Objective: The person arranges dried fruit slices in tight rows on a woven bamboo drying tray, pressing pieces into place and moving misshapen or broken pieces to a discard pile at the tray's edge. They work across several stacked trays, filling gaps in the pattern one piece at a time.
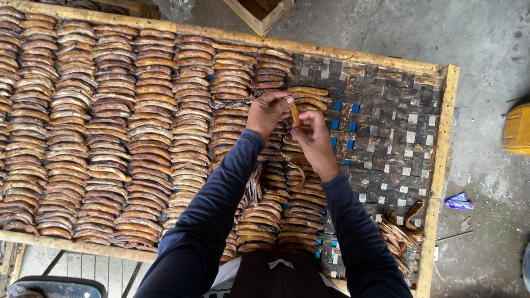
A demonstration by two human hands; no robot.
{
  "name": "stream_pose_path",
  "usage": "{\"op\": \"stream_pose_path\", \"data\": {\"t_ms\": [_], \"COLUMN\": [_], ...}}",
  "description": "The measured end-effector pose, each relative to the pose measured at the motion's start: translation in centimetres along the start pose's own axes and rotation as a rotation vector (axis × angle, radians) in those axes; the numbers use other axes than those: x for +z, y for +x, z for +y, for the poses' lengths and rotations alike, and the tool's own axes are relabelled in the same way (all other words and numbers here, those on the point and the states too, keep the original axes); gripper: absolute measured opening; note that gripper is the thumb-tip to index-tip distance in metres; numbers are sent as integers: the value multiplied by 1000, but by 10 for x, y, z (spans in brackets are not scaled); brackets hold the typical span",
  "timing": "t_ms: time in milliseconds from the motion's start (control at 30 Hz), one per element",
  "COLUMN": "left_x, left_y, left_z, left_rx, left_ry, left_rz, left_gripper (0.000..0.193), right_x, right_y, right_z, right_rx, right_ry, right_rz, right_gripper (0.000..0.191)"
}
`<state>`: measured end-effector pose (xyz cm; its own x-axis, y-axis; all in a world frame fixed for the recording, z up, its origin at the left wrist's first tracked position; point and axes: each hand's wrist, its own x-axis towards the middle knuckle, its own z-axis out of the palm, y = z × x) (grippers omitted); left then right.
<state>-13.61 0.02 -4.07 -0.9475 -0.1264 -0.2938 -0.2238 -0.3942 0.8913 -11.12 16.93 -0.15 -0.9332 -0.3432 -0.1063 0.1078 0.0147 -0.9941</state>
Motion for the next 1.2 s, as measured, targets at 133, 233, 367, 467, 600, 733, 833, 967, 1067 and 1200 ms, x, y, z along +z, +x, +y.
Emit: {"op": "stream_pose_path", "data": {"t_ms": [133,233,367,467,600,733,833,967,1067,1200], "left_x": [-1,4,20,33,42,33,20,-9,-41,-85], "left_y": [24,35,37,34,29,25,19,-5,-38,-97], "left_z": [16,27,45,59,65,58,57,53,50,31], "left_rx": [56,149,304,413,591,677,650,837,684,614], "left_ry": [10,170,785,1052,1277,1255,1128,937,859,870], "left_rz": [31,77,211,254,292,256,206,256,322,324], "left_gripper": [21,16,14,13,9,18,23,15,15,13], "right_x": [-19,-33,-29,-25,-24,-31,-36,-36,-15,30], "right_y": [29,65,94,99,94,86,77,46,1,-58], "right_z": [-4,-18,-45,-62,-70,-57,-46,-29,-17,3], "right_rx": [65,-118,-282,-332,-444,-441,-356,-391,-380,-326], "right_ry": [76,-40,-404,-631,-917,-883,-763,-567,-553,-728], "right_rz": [161,221,337,416,448,479,517,517,304,-244], "right_gripper": [14,13,11,11,13,14,18,21,17,29]}}
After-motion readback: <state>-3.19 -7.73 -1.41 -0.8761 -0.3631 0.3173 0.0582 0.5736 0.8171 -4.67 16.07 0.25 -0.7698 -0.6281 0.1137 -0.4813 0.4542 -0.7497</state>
